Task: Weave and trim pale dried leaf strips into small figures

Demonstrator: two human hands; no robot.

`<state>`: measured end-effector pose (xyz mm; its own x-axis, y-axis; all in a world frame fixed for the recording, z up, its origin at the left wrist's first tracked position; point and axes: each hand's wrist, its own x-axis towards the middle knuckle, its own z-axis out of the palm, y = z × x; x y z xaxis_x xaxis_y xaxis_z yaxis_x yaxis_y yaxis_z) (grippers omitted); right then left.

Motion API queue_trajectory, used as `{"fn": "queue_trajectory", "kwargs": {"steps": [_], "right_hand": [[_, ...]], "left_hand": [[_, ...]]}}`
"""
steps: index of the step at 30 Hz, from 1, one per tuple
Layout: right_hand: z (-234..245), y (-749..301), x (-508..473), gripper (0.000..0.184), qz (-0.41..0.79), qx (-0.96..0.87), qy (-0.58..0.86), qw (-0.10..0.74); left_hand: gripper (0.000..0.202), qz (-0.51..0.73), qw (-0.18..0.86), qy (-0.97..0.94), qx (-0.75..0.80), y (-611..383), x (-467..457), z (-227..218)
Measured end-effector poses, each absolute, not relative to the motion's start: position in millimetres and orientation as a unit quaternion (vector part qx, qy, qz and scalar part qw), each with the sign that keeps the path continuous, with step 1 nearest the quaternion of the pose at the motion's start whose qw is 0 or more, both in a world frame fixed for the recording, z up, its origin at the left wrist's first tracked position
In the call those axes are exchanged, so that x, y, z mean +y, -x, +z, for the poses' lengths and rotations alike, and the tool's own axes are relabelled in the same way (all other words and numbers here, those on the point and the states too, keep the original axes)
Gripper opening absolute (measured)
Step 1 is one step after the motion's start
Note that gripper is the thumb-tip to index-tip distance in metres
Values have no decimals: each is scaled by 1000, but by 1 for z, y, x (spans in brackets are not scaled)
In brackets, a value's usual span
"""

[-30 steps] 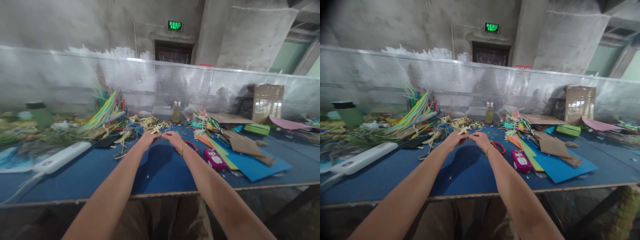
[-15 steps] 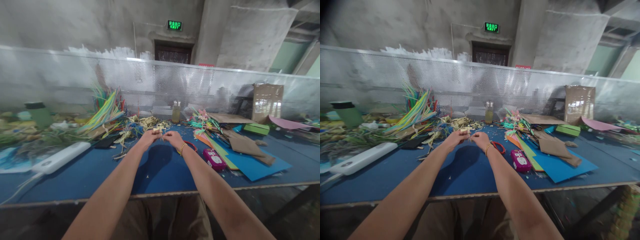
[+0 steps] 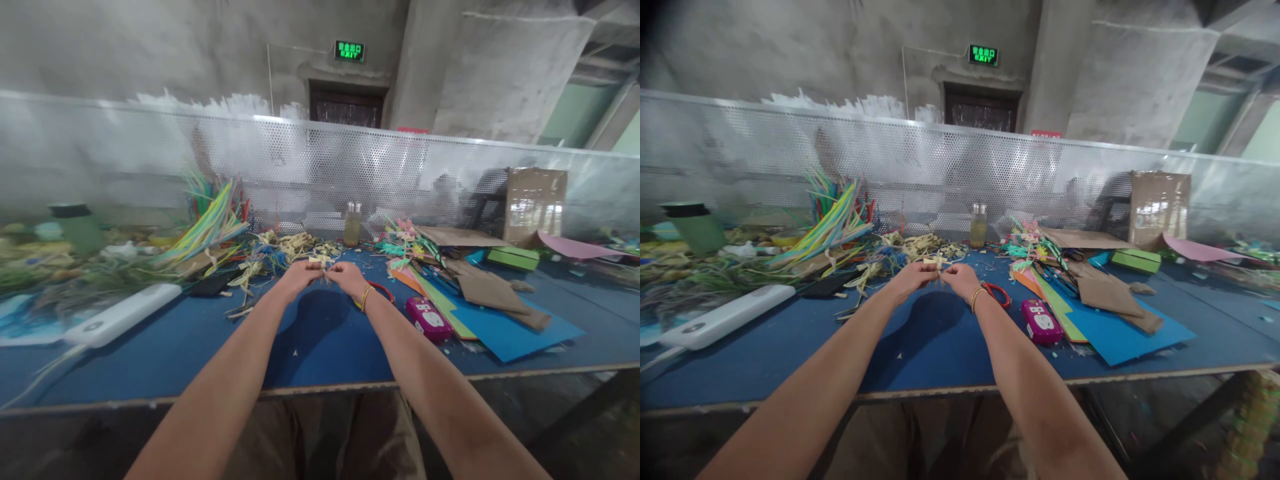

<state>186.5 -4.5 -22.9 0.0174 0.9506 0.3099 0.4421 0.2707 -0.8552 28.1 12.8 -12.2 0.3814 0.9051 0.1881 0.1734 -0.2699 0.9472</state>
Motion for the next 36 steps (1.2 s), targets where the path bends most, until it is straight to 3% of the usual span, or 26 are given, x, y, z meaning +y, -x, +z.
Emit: {"fn": "queue_trajectory", "kwargs": {"steps": [9,22,30,36], "right_hand": [[-20,-183,-5,13,389,-617,475,491],[-25,-186,-1,13,361,-624,501,478],[-19,-184,-8,12,569,-533,403,479],[-22,-184,-6,11,605,-515,382,472]], "left_hand": [[21,378,562,-638,366,-27,12,-8],[20,389,546,-639,377,-26,14,-11],[20,378,686,-530,324,-27,6,-3],[17,346,731,-512,287,-25,1,0]]}}
